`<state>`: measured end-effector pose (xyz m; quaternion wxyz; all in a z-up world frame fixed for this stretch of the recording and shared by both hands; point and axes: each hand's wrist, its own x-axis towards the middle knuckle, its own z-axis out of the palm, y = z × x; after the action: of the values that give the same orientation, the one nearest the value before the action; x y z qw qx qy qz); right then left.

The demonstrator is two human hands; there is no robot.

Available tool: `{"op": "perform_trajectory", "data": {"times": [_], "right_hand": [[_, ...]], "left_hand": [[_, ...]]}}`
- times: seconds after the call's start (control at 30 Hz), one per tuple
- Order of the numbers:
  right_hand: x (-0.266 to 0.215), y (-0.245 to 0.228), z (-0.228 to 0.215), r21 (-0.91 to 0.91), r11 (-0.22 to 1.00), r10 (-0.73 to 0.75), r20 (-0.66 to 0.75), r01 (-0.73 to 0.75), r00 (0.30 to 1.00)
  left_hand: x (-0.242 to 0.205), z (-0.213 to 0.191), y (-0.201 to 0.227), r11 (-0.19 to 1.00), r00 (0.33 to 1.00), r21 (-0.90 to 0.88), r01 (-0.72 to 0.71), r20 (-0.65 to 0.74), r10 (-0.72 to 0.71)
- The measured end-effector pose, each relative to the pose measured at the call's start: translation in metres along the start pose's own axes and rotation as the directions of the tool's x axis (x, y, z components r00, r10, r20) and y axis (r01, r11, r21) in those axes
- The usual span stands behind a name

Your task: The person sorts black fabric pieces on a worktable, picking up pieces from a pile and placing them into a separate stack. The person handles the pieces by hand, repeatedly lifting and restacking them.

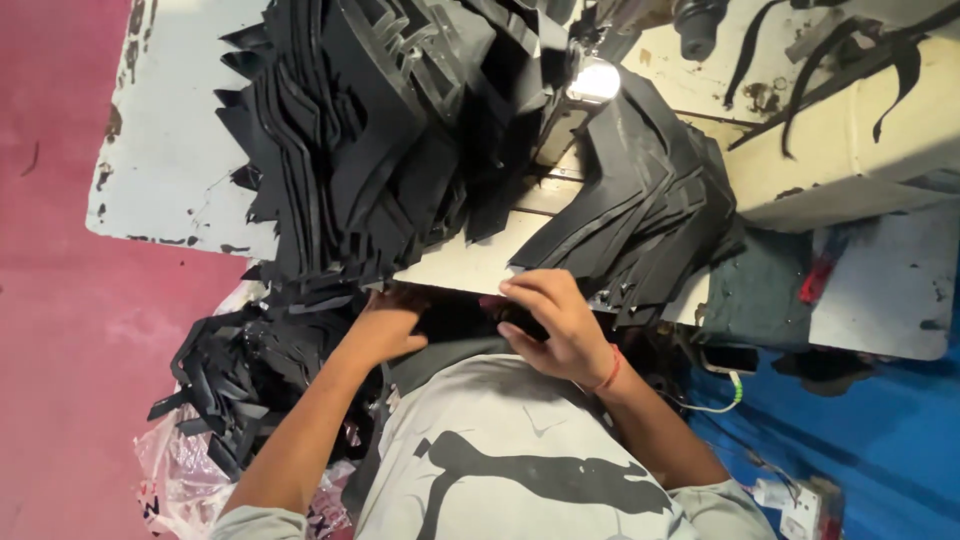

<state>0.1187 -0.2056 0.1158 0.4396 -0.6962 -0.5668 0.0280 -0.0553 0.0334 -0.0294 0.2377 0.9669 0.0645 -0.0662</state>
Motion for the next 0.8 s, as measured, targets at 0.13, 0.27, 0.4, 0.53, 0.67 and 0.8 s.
{"op": "perform_trajectory", "data": {"times": [0.13, 0.27, 0.4, 0.53, 0.67, 0.8], "right_hand": [[0.009, -0.009, -0.003, 0.070, 0.998, -0.011, 0.117, 0.003, 0.993], [0.007, -0.008, -0.002, 0.273, 0.936, 0.135, 0.303, -0.222, 0.943], [-0.007, 0.008, 0.004, 0.559, 0.643, 0.311, 0.434, -0.524, 0.845], [-0.014, 0.011, -0.013, 0.721, 0.380, 0.509, 0.360, -0.579, 0.782], [-0.018, 0.018, -0.018, 0.907, 0.315, 0.594, 0.042, -0.280, 0.803], [-0.016, 0.026, -0.013, 0.969, 0.193, 0.648, -0.008, -0.155, 0.761]], "left_hand": [[-0.005, -0.053, 0.035, 0.993, 0.952, -0.109, -0.044, 0.298, 0.075], [0.001, -0.134, 0.088, 0.815, 0.957, -0.577, -0.056, 0.200, 0.208], [0.016, -0.168, 0.096, 0.859, 0.928, -0.352, -0.372, -0.162, 0.335], [0.016, -0.178, 0.064, 0.914, 0.794, -0.325, -0.243, -0.608, -0.005], [0.012, -0.152, -0.008, 0.885, 0.608, -0.434, 0.167, -0.661, -0.439], [0.015, -0.120, -0.053, 0.903, 0.661, -0.290, 0.316, -0.615, -0.429]]}}
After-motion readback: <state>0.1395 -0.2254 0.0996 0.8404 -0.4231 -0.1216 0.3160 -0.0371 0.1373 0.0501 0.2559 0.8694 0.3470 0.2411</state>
